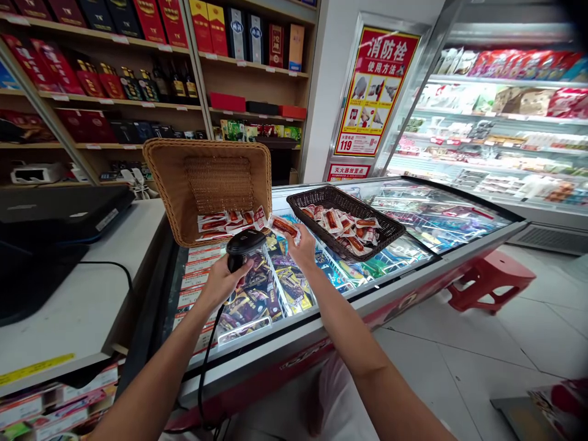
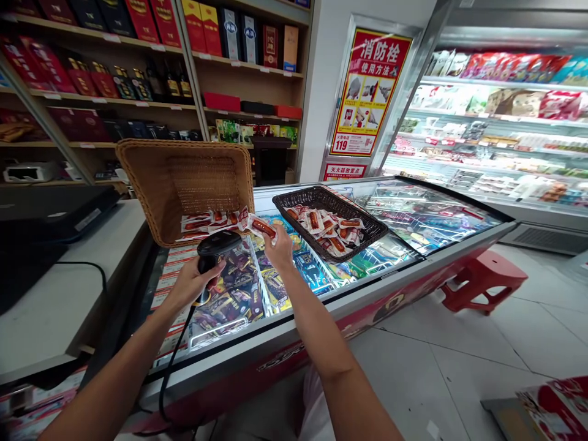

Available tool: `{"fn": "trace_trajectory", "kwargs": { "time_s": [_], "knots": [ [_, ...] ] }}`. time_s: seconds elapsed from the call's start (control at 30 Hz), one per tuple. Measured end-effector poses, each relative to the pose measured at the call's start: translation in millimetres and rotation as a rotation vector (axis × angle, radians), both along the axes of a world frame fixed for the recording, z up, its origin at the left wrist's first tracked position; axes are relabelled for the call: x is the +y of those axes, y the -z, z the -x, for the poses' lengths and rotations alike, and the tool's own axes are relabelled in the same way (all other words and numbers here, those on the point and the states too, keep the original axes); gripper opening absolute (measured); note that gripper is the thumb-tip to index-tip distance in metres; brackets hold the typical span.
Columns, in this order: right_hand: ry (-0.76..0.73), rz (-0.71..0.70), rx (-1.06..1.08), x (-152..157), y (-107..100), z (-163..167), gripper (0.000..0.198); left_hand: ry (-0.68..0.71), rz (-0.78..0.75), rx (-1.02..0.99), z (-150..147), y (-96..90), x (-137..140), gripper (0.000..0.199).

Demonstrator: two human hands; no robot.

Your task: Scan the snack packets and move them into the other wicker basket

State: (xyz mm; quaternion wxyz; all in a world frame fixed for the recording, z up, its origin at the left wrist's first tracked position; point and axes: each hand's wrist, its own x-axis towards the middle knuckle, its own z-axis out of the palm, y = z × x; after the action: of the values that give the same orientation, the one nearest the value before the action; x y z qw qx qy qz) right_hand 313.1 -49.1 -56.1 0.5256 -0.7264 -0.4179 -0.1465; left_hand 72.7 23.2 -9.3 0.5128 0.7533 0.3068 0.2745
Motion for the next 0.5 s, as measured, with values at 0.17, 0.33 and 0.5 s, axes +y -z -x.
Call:
{"fn": "trace_trajectory", "kwargs": {
  "time_s": [0.17, 0.33, 0.5],
  "knots": [
    [0.024, 0.031, 0.011, -2, -3, 3, 0.026, -0.027, -0.036, -0.003, -1, 5.4, 2, 0.052],
    [0.240, -0.012, 0.022, -6, -10, -8, 0.028, -0.102, -0.013, -0.008, -1, 6.4, 10, 0.054],
    [0.636, -0.131, 0.158, -39, -28, -46, 0.033, -0.300, 0.033, -0.116, 10, -6.3, 27, 0.054]
  ]
}}
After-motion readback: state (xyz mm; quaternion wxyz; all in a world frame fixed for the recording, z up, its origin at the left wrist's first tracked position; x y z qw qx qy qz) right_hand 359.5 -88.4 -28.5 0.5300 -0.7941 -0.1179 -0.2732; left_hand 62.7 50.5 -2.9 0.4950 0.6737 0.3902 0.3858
